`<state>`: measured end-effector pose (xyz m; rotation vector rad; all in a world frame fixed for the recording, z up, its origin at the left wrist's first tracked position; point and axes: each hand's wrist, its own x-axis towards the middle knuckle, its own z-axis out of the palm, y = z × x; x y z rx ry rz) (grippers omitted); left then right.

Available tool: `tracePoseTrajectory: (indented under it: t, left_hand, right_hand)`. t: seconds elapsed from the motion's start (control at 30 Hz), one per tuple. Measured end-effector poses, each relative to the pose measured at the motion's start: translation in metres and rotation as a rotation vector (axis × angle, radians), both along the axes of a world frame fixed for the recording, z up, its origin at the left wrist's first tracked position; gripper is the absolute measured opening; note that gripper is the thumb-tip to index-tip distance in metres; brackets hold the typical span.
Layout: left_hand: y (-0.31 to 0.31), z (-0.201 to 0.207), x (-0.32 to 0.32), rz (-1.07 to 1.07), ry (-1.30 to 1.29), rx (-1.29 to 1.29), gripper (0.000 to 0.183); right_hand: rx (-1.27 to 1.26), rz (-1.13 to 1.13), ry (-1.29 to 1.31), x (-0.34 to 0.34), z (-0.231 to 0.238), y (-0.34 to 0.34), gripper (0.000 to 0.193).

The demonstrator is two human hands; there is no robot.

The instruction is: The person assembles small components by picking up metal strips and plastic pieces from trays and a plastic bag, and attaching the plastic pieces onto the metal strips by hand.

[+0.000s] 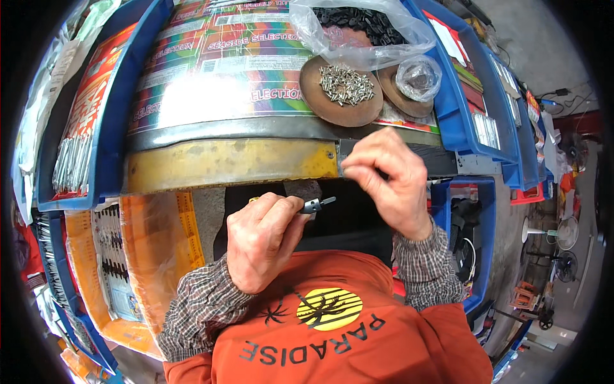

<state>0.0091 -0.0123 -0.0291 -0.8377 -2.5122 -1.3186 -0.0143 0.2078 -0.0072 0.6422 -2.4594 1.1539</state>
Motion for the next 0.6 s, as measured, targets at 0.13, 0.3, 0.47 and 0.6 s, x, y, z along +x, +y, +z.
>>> tracePoseTrajectory:
  t: [0.13,0.3,0.47,0.6]
  left_hand:
    - [0.004,0.001,0.002,-0.020,0.022,0.001,0.023]
    - [0.009,0.003,0.006,-0.023,0.056,-0.010,0.024]
    - [0.008,0.004,0.010,-0.034,0.036,-0.043,0.025]
    - [0.009,0.002,0.009,-0.033,0.099,-0.062,0.024]
  right_hand:
    - [-0.051,0.104,-0.045,0.018,-0.001,-0.014,0.011]
    - [-0.068,0.118,-0.073,0.026,-0.003,-0.019,0.013]
    - [-0.030,0.110,-0.033,0.029,-0.006,-0.020,0.016]
    - [0.028,0.120,0.003,0.031,-0.003,-0.022,0.020]
